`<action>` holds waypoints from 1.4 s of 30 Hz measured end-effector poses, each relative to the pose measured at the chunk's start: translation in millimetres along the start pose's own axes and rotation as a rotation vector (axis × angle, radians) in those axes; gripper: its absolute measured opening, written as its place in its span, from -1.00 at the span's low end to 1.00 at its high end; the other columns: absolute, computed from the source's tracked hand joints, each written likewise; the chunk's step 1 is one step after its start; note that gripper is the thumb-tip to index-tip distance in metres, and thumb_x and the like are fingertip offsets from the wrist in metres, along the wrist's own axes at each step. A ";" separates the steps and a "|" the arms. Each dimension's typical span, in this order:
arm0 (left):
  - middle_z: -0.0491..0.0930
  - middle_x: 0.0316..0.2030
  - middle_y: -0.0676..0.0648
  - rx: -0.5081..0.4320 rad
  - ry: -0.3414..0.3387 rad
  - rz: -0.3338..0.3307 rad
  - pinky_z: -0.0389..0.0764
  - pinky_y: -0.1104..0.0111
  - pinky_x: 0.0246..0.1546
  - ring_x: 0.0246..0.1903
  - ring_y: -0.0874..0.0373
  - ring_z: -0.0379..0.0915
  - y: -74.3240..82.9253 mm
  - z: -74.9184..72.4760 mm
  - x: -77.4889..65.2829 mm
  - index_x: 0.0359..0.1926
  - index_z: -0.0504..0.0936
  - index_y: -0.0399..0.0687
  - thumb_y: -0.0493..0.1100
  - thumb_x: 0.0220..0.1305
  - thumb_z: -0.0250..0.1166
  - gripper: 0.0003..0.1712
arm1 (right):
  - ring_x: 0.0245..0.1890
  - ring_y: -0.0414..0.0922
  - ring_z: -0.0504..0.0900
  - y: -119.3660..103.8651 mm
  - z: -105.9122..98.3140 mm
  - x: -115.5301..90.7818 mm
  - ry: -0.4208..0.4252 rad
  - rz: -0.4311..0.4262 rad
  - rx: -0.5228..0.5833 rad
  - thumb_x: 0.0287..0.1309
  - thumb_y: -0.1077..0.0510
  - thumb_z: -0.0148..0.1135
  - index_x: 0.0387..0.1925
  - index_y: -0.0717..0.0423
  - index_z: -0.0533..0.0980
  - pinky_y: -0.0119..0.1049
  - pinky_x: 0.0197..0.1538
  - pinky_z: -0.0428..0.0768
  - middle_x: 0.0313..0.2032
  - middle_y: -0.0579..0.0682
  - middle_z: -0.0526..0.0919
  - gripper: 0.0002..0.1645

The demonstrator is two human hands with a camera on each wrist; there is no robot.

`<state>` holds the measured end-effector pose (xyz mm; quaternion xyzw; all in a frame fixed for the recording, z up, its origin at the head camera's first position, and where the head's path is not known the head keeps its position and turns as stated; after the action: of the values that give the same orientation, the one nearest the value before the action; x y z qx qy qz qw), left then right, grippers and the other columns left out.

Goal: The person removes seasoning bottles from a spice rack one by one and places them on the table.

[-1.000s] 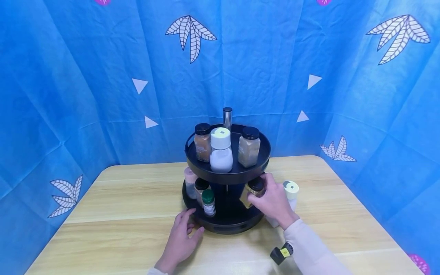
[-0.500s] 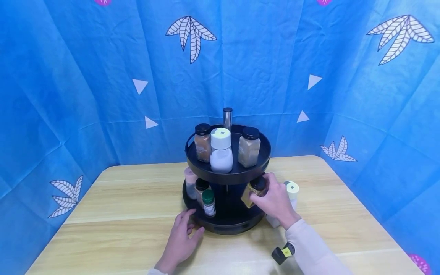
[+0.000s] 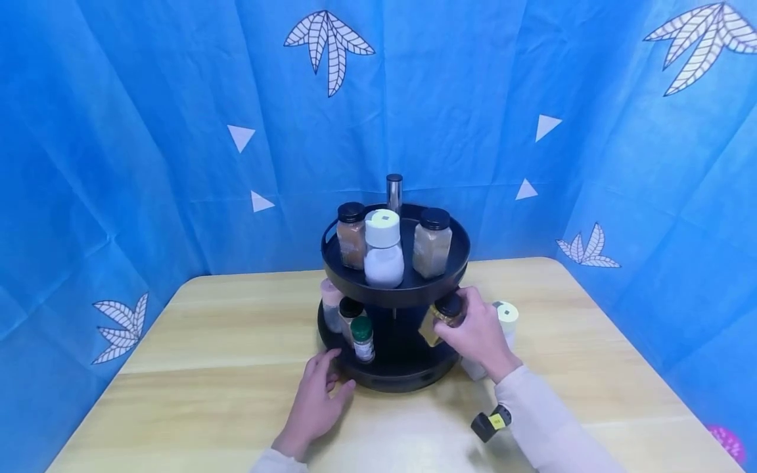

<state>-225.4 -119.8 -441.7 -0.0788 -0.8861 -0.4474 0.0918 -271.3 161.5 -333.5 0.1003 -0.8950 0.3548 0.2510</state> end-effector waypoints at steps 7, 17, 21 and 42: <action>0.23 0.23 -0.36 -0.015 -0.001 0.005 0.62 0.14 -0.01 -0.05 -0.12 0.49 0.3 0.6 -4.3 0.29 0.28 -0.17 -0.22 0.14 0.35 -0.29 | -0.52 -0.10 0.61 3.4 -1.0 -1.6 -0.021 0.018 0.029 -0.24 0.06 0.42 -0.19 0.14 0.38 -0.20 -0.48 0.63 -0.45 0.08 0.69 -0.45; 0.23 0.23 -0.35 -0.006 0.008 0.002 0.62 0.14 -0.01 -0.05 -0.12 0.49 0.8 -2.5 -3.6 0.29 0.28 -0.18 -0.24 0.13 0.35 -0.29 | -0.50 -0.09 0.60 6.4 -2.7 1.4 -0.032 0.040 0.023 -0.24 0.06 0.42 -0.18 0.15 0.38 -0.21 -0.46 0.61 -0.45 0.07 0.68 -0.44; 0.23 0.23 -0.36 -0.005 0.005 0.005 0.62 0.14 -0.01 -0.05 -0.13 0.49 1.1 -2.5 -4.0 0.29 0.28 -0.18 -0.24 0.13 0.35 -0.29 | -0.54 -0.10 0.56 5.7 -6.4 1.3 -0.010 0.034 0.020 -0.25 0.07 0.42 -0.20 0.15 0.38 -0.22 -0.49 0.57 -0.49 0.05 0.67 -0.46; 0.23 0.24 -0.35 -0.006 0.008 0.004 0.63 0.14 -0.02 -0.06 -0.10 0.50 -0.2 -0.7 -1.9 0.29 0.28 -0.17 -0.21 0.12 0.36 -0.28 | -0.36 -0.01 0.66 12.3 -18.6 4.9 0.012 0.044 0.038 -0.21 0.08 0.44 -0.15 0.17 0.38 -0.10 -0.38 0.61 -0.35 0.15 0.74 -0.43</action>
<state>-223.6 -120.6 -441.8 -0.0789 -0.8842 -0.4504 0.0959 -272.9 183.2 -326.6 0.0830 -0.8886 0.3778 0.2465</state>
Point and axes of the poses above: each hand's wrist, its own x-axis towards the middle knuckle, its own z-axis out of the palm, y = z × x, the point moved 9 cm from there along x, towards the middle knuckle
